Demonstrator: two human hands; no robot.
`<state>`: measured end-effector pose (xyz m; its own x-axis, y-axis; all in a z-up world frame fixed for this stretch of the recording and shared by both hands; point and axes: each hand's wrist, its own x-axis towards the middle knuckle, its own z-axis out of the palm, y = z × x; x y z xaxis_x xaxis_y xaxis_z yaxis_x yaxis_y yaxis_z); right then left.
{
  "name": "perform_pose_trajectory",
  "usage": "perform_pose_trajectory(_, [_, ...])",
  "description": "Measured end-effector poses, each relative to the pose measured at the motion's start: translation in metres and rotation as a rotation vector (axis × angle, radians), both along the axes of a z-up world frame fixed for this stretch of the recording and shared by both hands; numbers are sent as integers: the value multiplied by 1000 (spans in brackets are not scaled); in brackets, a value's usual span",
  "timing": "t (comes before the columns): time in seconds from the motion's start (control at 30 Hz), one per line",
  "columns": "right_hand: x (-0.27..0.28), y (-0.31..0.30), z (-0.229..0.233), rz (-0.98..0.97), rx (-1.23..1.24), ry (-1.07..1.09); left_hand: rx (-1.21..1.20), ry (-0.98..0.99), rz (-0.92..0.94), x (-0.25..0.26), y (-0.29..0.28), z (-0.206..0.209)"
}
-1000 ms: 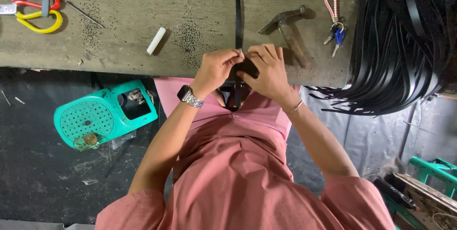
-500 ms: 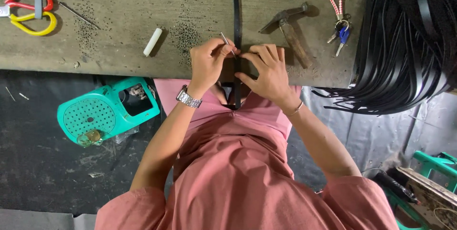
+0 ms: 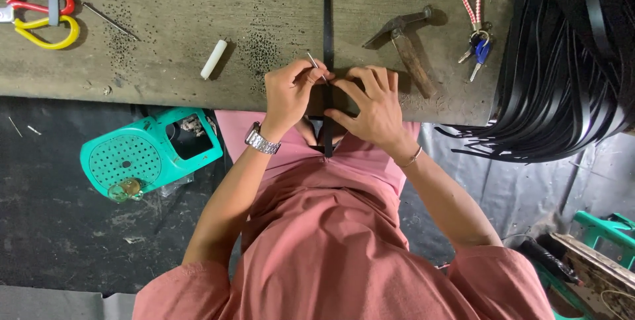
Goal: Punching a series of holes into a long leather strap using a hand punch and a hammer on a workbench.
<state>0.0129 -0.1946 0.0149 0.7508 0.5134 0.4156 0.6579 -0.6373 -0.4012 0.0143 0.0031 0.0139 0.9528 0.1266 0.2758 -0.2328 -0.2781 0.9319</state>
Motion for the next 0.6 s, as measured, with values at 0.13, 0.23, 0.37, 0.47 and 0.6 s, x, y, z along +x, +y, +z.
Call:
perform_pose_trajectory(0.13, [0,-1,-3,3,3,-26,-51,10,-29,-2,2,-1])
perform_pose_trajectory(0.23, [0,-1,-5,0,-2,-31,-32,-7,-24,-4,2,-4])
perform_pose_trajectory(0.37, [0,0,-4,-9,4,-26,-43,-11,-26,-4,1,-5])
perform_pose_trajectory(0.47, [0,0,-5,-9,7,-29,-37,-39,-14,-5,-1,-2])
perform_pose_trajectory(0.6, [0,1,-1,-9,2,-27,-22,-47,-7,-6,-2,-6])
